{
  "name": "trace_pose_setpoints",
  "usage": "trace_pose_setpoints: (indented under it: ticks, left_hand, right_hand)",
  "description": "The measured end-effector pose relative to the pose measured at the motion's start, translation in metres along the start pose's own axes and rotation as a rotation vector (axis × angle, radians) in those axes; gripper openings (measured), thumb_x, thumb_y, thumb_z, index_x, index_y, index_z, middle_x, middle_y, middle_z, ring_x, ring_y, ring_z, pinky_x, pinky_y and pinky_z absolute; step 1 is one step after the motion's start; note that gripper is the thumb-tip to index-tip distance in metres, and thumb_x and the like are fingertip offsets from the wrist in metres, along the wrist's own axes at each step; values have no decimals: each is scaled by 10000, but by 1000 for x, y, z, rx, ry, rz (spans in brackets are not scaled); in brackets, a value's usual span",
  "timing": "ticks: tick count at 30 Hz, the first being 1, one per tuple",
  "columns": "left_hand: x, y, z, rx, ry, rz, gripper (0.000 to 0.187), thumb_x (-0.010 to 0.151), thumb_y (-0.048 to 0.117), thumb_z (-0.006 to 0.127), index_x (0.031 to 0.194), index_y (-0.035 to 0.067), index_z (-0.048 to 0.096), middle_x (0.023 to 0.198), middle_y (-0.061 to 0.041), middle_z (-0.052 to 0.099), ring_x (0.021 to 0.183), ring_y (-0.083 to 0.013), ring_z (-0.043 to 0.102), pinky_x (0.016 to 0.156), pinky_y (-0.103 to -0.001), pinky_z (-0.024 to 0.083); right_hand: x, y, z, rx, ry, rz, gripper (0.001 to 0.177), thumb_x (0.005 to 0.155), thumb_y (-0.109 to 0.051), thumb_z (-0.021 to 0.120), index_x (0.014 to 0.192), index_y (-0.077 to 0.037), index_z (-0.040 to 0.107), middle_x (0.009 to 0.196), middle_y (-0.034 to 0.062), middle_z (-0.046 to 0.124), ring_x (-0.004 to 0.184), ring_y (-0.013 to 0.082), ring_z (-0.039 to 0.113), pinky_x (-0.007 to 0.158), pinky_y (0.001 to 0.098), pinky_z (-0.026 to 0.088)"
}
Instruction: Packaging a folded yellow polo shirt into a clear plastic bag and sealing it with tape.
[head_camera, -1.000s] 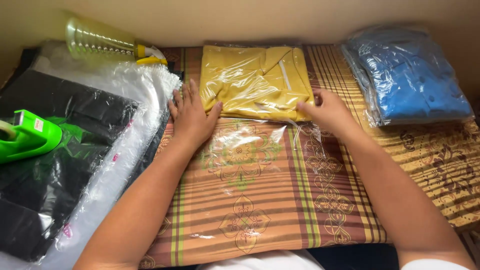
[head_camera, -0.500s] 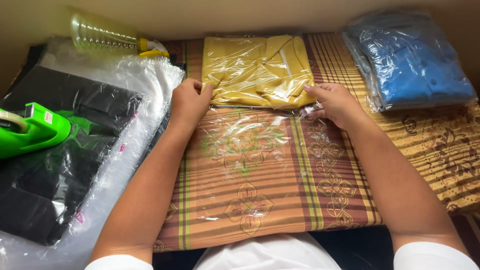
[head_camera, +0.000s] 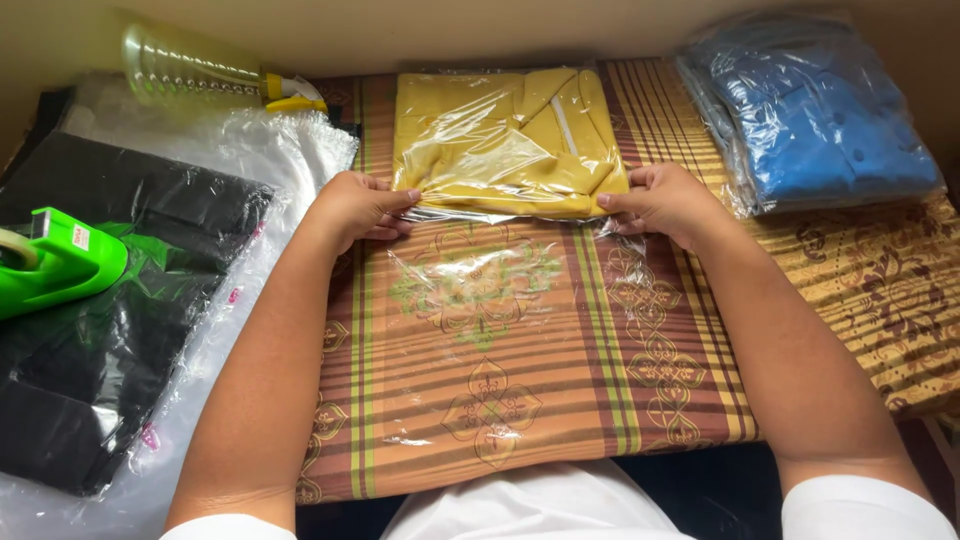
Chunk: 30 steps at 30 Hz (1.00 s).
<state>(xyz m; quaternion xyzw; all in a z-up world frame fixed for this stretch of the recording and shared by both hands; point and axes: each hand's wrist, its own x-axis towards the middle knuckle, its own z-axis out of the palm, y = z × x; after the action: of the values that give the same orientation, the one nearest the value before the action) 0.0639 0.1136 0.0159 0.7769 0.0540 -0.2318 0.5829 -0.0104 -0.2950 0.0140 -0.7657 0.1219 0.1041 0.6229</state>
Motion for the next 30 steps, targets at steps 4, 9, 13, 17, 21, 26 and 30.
trace_pose_setpoints:
  ticks: [4, 9, 13, 17, 21, 26, 30]
  left_hand:
    - [-8, 3, -3, 29, -33, 16, 442, 848, 175, 812, 1154, -96, 645, 923, -152, 759, 779, -213, 784, 719, -320, 640]
    - [-17, 7, -7, 2, -38, 9, 470, 825, 122, 845, 1149, -143, 633, 939, -203, 763, 812, -263, 785, 732, -337, 643]
    - [-13, 5, -7, -1, -49, -3, 515, 824, 140, 864, 1140, -162, 593, 919, -210, 751, 812, -292, 785, 730, -374, 641]
    - [-11, 6, -8, 46, -73, -17, 409, 818, 150, 856, 1053, -116, 653, 864, -182, 747, 775, -279, 787, 707, -363, 638]
    - [-6, 0, -12, 44, -114, -22, 395, 839, 144, 831, 1071, -124, 658, 923, -208, 755, 800, -263, 786, 710, -332, 639]
    - [-9, 3, -14, 35, -151, -20, 398, 845, 131, 812, 1112, -118, 653, 974, -200, 759, 852, -258, 782, 742, -322, 631]
    - [-16, 7, -13, 34, -158, -16, 359, 849, 99, 786, 1132, -82, 661, 986, -165, 764, 880, -242, 780, 778, -329, 628]
  right_hand:
    - [-16, -13, 1, -30, 19, 13, 393, 866, -137, 803, 1155, 84, 655, 919, 102, 733, 695, 144, 712, 649, 308, 635]
    - [-23, -22, 4, -49, -40, 75, 413, 822, -127, 829, 1153, 62, 670, 809, 86, 727, 631, 125, 709, 613, 254, 621]
    - [-9, -8, -4, -47, -78, 90, 441, 812, -145, 844, 1157, 67, 668, 842, 145, 740, 697, 233, 760, 616, 287, 615]
    - [-4, -6, -8, -64, -115, 113, 428, 829, -198, 837, 1127, 68, 681, 852, 195, 743, 714, 290, 767, 609, 316, 617]
    - [-8, -9, -2, -89, -106, 113, 435, 802, -103, 835, 1154, 91, 668, 891, 194, 759, 705, 267, 764, 633, 305, 617]
    - [-2, -4, -3, -130, -109, 91, 429, 794, -77, 843, 1148, 100, 677, 884, 208, 760, 689, 282, 762, 625, 314, 614]
    - [-11, -10, -3, -115, -107, 91, 426, 796, -84, 833, 1151, 93, 675, 899, 196, 764, 697, 269, 759, 628, 305, 612]
